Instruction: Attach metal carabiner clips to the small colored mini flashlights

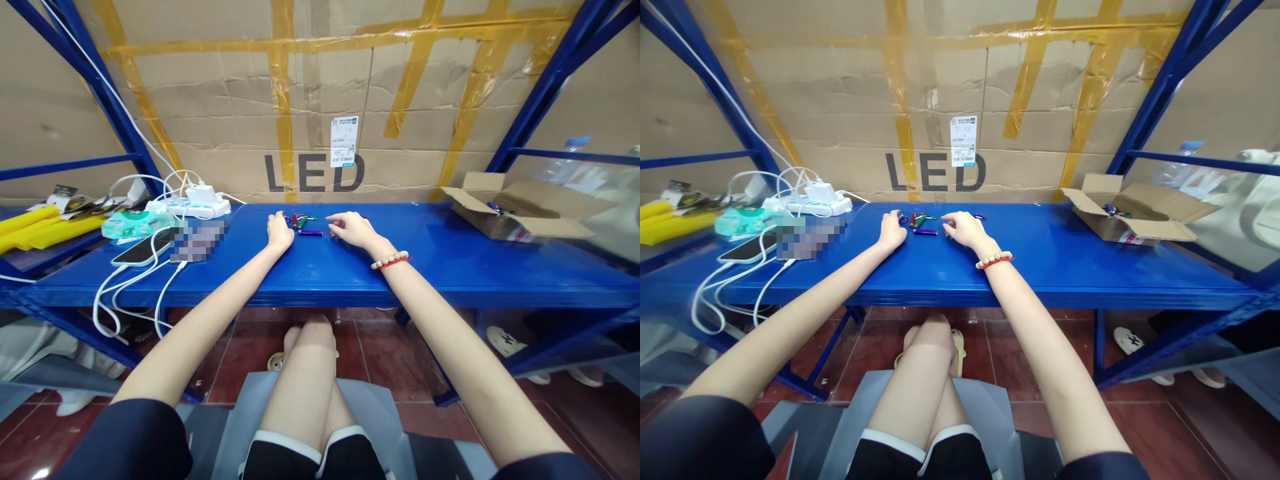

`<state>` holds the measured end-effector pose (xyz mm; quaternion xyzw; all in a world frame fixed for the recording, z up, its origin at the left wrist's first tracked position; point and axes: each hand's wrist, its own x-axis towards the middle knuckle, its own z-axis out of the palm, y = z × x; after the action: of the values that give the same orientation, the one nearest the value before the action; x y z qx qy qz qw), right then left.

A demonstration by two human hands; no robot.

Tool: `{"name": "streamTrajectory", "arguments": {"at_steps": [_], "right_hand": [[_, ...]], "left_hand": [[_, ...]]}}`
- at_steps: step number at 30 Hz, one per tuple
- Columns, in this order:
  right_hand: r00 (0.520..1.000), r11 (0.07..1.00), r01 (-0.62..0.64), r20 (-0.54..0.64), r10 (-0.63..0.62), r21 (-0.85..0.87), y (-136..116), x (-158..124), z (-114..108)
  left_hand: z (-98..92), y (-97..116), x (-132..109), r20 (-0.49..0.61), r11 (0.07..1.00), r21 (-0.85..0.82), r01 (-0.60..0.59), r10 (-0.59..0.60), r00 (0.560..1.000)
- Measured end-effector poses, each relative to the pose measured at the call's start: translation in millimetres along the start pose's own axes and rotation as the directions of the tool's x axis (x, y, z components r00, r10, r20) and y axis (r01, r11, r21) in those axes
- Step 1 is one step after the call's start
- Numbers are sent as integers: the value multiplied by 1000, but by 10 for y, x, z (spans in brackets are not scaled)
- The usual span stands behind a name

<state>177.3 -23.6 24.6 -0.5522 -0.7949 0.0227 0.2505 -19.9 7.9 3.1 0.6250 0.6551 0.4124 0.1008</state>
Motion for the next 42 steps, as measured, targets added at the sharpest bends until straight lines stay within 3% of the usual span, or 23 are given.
{"name": "streamTrajectory", "arguments": {"at_steps": [12,16,19,22,25,28,35,42], "right_hand": [[964,972,-233,-142,226,-30,11,-14,-49],[933,948,-319,-184,310,-19,29,-8,-52],[949,959,-282,-152,278,-8,31,-10,-52],[986,987,-158,-58,156,-20,24,-12,-49],[999,999,-44,26,45,-30,29,-14,-43],[998,999,-34,42,36,-39,44,-18,-43],[995,994,-86,43,89,-64,43,-18,-38],[993,991,-107,44,111,-84,17,-29,-47]], "left_hand": [[57,-88,119,21,999,1,-46,46,999],[65,-110,130,-36,986,-30,-162,161,986],[48,-53,59,-26,926,2,-377,377,926],[26,24,-35,139,821,87,-564,550,823],[0,78,-97,252,740,170,-651,606,754],[-33,111,-123,277,703,181,-688,634,722],[-47,136,-125,211,755,42,-654,633,745],[-22,123,-103,232,769,-111,-629,636,736]]}}
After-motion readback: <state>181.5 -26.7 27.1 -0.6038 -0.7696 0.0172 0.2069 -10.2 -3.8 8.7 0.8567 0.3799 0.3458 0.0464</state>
